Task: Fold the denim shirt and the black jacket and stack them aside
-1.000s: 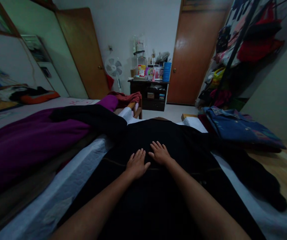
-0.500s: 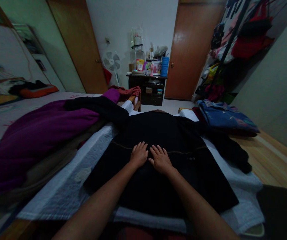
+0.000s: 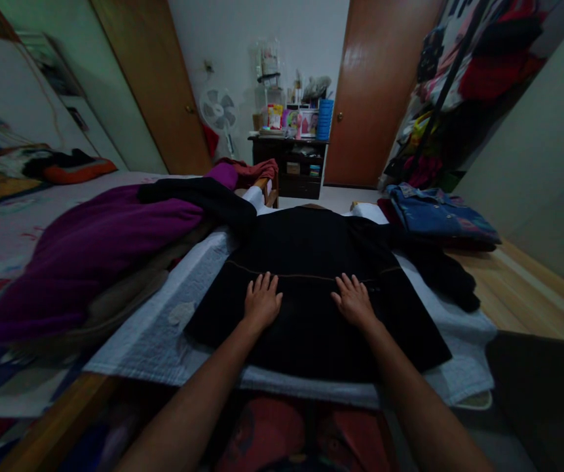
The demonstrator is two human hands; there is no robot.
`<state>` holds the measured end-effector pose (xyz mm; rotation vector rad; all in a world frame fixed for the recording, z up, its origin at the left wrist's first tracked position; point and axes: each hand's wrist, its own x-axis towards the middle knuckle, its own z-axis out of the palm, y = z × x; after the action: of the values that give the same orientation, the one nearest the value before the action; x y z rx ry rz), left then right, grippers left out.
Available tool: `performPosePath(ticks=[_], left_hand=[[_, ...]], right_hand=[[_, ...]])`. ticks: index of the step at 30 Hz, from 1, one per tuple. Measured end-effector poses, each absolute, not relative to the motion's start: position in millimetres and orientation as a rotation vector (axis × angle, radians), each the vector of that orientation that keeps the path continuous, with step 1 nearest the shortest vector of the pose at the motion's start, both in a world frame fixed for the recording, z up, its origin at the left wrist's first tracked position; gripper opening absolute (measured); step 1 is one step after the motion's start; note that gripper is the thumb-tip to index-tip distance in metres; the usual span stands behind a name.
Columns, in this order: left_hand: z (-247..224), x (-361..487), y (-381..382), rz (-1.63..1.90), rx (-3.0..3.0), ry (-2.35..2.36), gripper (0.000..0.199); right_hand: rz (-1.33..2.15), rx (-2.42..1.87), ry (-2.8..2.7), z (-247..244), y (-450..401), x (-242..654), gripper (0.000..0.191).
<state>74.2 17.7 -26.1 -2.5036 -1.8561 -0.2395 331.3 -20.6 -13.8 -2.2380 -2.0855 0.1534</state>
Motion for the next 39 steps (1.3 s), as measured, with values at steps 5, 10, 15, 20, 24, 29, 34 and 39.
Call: performPosePath(ticks=[5,10,15,20,24,29,34,39], left_hand=[[-22.1,104.8,-17.2,-0.286,-2.794,-1.573,0.047],[-27.3,106.1,-31.8,-0.254,-2.851,-1.541,0.051],[-24.6,77.3,-22.6,-0.169,-2.749,-1.702,0.062],[-22.7,46.6,-23.2,-0.157,-2.651,-1.791,0.064],[-18.9,35.0,-35.0,-0.302,-2.574,-1.779,0.052],[-12.8,48.2,-54.3,-0.608,-2.835,-1.621,0.034],[-18.4,65.3,-60.4,-0.704,-3.075,-1.439,0.016],[-17.6,66.2,-52.3,-0.635,-3.008,-1.488,0.012]], right_hand=[[0.191,-1.852,-2.306,-12.4,-45.0,287.6,0.054],[0.251,-1.839,-2.333,-21.6,-55.4,282.5,0.056],[0.163,-1.993,-2.281,-24.2,-60.5,309.0,0.060],[0.118,-2.163,-2.194,-23.1,-73.1,331.8,0.058],[0.113,-2.257,-2.098,-20.6,-81.9,332.4,0.056],[0.130,-2.066,-2.128,-20.8,-89.6,296.7,0.054],[0.195,-1.776,-2.263,-24.9,-91.7,273.9,0.048],[0.241,-1.779,-2.268,-22.7,-90.2,278.7,0.051]])
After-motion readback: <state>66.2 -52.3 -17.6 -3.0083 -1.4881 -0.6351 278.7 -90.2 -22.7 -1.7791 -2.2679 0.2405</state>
